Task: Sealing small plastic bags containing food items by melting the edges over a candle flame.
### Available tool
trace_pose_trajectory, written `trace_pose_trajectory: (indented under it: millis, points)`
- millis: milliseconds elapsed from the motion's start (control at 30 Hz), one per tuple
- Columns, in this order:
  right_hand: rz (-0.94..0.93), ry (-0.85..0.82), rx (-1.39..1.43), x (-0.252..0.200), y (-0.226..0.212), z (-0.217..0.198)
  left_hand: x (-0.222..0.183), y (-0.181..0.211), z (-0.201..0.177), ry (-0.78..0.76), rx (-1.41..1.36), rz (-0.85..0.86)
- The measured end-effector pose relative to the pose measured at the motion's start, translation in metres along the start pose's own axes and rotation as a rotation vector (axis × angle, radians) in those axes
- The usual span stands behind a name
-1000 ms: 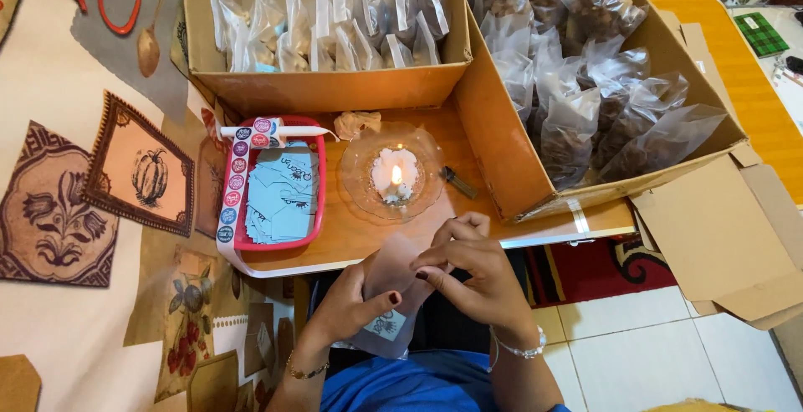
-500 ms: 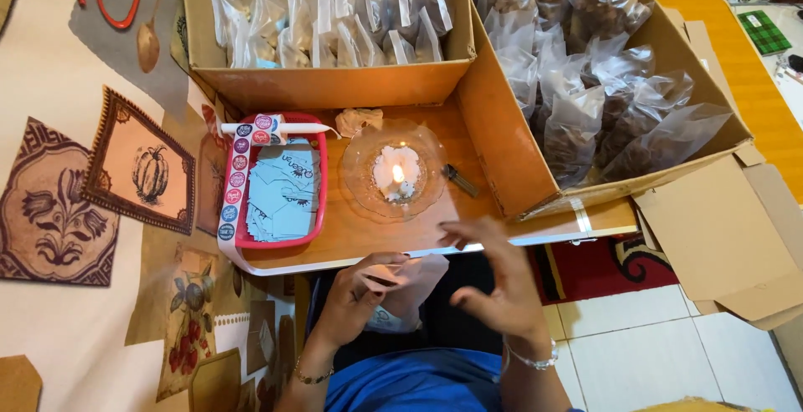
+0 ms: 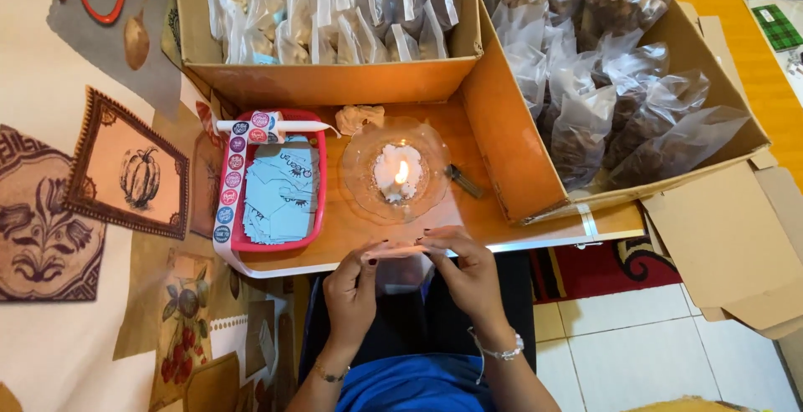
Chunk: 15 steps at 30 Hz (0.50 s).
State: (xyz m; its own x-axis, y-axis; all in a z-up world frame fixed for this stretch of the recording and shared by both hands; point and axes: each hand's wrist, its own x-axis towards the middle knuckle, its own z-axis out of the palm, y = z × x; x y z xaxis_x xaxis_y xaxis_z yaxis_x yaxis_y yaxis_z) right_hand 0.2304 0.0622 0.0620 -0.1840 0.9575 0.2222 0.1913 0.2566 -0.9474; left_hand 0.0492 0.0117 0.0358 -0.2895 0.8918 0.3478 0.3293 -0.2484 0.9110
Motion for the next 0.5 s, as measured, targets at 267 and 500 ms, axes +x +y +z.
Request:
trace_pose_trajectory:
  millis: [267, 500]
  points:
    - [0.065, -0.220, 0.055, -0.006, 0.022, 0.026, -0.001, -0.025, 0.026, 0.246, 0.080, -0.137]
    - [0.152, 0.057, 0.060, -0.006, 0.013, 0.039, 0.002, -0.011, 0.021, 0.058, -0.356, -0.337]
